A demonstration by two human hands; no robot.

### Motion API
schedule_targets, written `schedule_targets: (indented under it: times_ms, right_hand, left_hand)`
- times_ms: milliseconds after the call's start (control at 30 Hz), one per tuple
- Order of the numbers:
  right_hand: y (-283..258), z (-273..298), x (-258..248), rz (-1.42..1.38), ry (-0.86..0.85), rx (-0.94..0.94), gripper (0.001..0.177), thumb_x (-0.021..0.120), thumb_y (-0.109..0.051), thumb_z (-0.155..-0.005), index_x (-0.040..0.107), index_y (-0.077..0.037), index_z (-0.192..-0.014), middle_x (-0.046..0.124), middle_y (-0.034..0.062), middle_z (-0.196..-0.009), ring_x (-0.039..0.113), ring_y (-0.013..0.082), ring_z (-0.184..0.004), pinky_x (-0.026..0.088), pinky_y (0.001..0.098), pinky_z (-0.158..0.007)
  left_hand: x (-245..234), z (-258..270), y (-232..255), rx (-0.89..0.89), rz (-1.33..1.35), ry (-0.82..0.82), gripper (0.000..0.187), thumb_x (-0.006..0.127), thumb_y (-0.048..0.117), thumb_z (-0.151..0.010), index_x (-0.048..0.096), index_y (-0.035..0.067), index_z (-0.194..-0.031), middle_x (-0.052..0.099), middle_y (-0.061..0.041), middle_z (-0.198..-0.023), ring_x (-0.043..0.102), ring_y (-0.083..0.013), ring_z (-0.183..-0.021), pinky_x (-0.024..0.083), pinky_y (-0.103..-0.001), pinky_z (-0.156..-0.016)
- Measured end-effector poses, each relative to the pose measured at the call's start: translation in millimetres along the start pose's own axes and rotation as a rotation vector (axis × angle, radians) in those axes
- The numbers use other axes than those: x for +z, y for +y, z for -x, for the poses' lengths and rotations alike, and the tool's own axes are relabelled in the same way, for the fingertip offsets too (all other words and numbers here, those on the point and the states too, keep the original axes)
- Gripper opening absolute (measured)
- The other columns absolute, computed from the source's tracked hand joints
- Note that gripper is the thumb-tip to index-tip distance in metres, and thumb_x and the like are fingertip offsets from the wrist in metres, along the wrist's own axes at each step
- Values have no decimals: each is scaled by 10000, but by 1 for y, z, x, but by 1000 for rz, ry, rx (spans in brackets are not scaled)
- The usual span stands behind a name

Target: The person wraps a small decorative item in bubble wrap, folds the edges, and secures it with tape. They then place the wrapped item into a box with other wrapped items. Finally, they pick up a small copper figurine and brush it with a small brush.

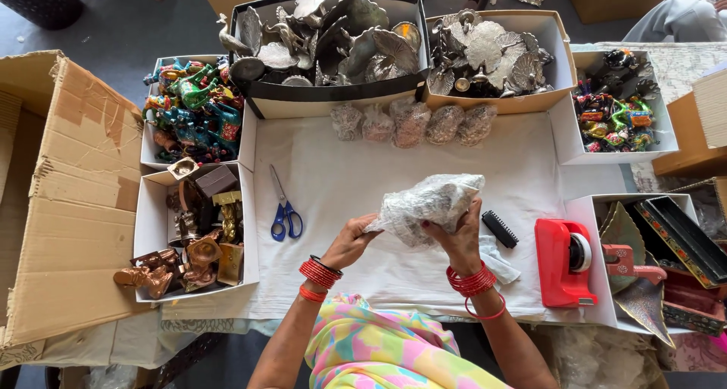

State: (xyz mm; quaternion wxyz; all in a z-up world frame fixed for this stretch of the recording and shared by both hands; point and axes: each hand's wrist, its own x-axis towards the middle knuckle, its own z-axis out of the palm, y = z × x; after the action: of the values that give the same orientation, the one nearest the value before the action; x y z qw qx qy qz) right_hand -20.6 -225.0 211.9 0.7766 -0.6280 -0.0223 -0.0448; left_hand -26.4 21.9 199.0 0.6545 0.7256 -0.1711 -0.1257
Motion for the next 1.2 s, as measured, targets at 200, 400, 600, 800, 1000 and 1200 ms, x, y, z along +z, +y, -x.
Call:
schedule_targets:
  times_ms: [200, 400, 600, 800, 1000, 1200]
  right_hand:
    - [-30, 7, 6, -30, -19, 20, 802, 825, 47, -738, 337, -75, -1363, 618, 110, -1272, 665, 216, -1159, 592, 385, -999]
    - [-30, 14, 1, -89, -63, 61, 804, 798, 87, -715, 389, -49, -1393, 658, 100, -1238, 682, 218, -1129, 592, 390, -994]
    - [-27, 18, 8, -214, -102, 87, 750, 781, 109, -733, 446, -30, -1390, 661, 110, -1236, 673, 225, -1139, 580, 391, -1007]
    - [-37, 13, 17, -162, -65, 75, 797, 809, 84, -724, 387, -41, -1389, 642, 123, -1244, 669, 229, -1137, 587, 394, -983]
    - [-26, 8, 21, 51, -100, 4, 802, 874, 15, -709, 346, -50, -1310, 618, 134, -1271, 664, 229, -1162, 598, 384, -995]
    - [-21, 9, 28, 150, -128, 2, 800, 913, -41, -679, 337, -51, -1234, 594, 130, -1250, 665, 224, -1159, 625, 348, -962]
  left_hand:
    - [1, -1, -25, 50, 88, 83, 289, 619, -69, -948, 699, 12, -1213, 734, -97, -1190, 681, -193, -1093, 523, -289, -964]
    - [-2, -5, -51, 152, 224, 52, 330, 770, -135, -820, 693, 7, -1108, 666, -78, -1223, 603, -189, -1195, 468, -284, -1015]
    - [0, -22, -23, 377, 399, 81, 379, 844, 70, -777, 656, 54, -1105, 668, -53, -1231, 526, -213, -1439, 412, -368, -1226]
    - [9, -22, 9, -37, -137, 599, 459, 874, 30, -675, 529, 49, -976, 513, -47, -927, 496, -164, -829, 473, -283, -750]
    - [22, -21, -9, -28, -93, 631, 332, 845, 29, -796, 560, 26, -966, 639, 4, -784, 633, -63, -717, 541, -213, -611]
    - [14, -24, -33, -247, 92, 563, 369, 745, 37, -866, 483, 37, -1126, 740, -35, -880, 697, -62, -762, 564, -214, -637]
